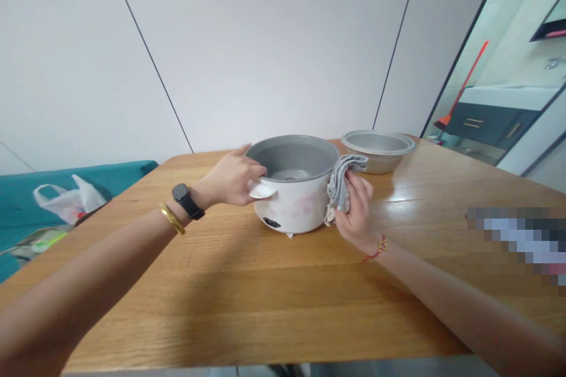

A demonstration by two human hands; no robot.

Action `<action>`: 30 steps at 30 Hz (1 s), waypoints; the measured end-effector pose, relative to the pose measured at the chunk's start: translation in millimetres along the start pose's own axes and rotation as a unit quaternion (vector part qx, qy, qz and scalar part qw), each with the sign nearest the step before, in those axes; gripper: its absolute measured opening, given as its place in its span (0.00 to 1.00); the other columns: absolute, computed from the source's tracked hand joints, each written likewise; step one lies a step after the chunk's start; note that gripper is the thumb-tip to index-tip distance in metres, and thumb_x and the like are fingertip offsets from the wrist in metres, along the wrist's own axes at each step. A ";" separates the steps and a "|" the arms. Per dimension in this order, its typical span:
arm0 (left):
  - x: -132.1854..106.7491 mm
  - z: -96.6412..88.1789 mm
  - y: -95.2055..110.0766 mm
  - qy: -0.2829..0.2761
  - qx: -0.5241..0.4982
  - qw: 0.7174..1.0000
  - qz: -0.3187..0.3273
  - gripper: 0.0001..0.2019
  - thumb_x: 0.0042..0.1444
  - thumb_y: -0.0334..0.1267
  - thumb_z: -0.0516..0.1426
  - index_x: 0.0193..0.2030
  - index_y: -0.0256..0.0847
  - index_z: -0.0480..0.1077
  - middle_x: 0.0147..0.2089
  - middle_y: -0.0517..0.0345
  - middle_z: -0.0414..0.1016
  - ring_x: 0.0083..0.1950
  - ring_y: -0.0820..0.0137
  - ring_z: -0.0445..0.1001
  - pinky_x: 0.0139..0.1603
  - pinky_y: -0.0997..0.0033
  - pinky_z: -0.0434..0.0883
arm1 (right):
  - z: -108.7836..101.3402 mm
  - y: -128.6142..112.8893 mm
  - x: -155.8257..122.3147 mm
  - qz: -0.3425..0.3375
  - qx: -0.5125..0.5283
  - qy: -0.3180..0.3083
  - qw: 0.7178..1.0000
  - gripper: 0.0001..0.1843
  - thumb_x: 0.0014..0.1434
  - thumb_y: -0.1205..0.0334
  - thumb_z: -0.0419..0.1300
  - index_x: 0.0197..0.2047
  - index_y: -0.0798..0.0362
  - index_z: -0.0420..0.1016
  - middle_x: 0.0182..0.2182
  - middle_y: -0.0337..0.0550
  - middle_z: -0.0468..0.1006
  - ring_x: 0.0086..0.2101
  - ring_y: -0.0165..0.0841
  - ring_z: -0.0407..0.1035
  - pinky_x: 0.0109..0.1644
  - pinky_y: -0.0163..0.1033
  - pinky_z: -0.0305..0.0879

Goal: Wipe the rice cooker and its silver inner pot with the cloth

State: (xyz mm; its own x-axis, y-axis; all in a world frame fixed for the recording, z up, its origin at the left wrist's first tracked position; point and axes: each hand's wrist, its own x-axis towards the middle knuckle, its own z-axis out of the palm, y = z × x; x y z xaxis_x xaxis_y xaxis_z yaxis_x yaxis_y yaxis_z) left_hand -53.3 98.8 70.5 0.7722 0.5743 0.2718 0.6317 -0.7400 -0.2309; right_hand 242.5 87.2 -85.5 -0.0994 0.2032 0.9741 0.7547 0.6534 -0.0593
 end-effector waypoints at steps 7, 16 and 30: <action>45.7 -2.0 72.3 -0.007 -0.004 1.000 -0.021 0.18 0.54 0.51 0.59 0.41 0.38 0.76 0.27 0.49 0.76 0.29 0.57 0.76 0.28 0.65 0.61 | 2.0 -5.3 17.1 0.033 0.040 0.028 0.998 0.37 0.61 0.67 0.57 0.73 0.44 0.59 0.61 0.49 0.74 0.56 0.47 0.68 0.59 0.58 0.67; 58.8 -31.0 32.8 0.190 -0.316 0.899 -0.238 0.03 0.43 0.34 0.65 0.26 0.39 0.76 0.23 0.58 0.71 0.26 0.66 0.66 0.31 0.68 0.58 | -2.6 -66.1 55.1 0.001 0.041 -0.086 0.995 0.39 0.57 0.69 0.57 0.71 0.41 0.63 0.64 0.35 0.72 0.58 0.47 0.62 0.63 0.59 0.60; 7.7 -5.0 72.8 0.522 -0.629 0.505 -0.277 0.09 0.47 0.39 0.67 0.33 0.40 0.73 0.33 0.61 0.76 0.35 0.70 0.71 0.34 0.74 0.68 | 23.3 -34.7 -4.9 -0.145 0.040 -0.053 0.987 0.25 0.62 0.64 0.58 0.59 0.31 0.76 0.45 0.34 0.84 0.48 0.38 0.74 0.58 0.47 0.64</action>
State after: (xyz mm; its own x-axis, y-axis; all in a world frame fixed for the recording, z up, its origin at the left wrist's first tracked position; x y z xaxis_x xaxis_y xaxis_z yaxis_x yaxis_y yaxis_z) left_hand -1.7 47.6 60.5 -0.3713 0.8028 0.4665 -0.3189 -0.5821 0.7480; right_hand 201.7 80.4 -93.3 -0.3737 0.0721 0.9248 0.6317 0.7499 0.1967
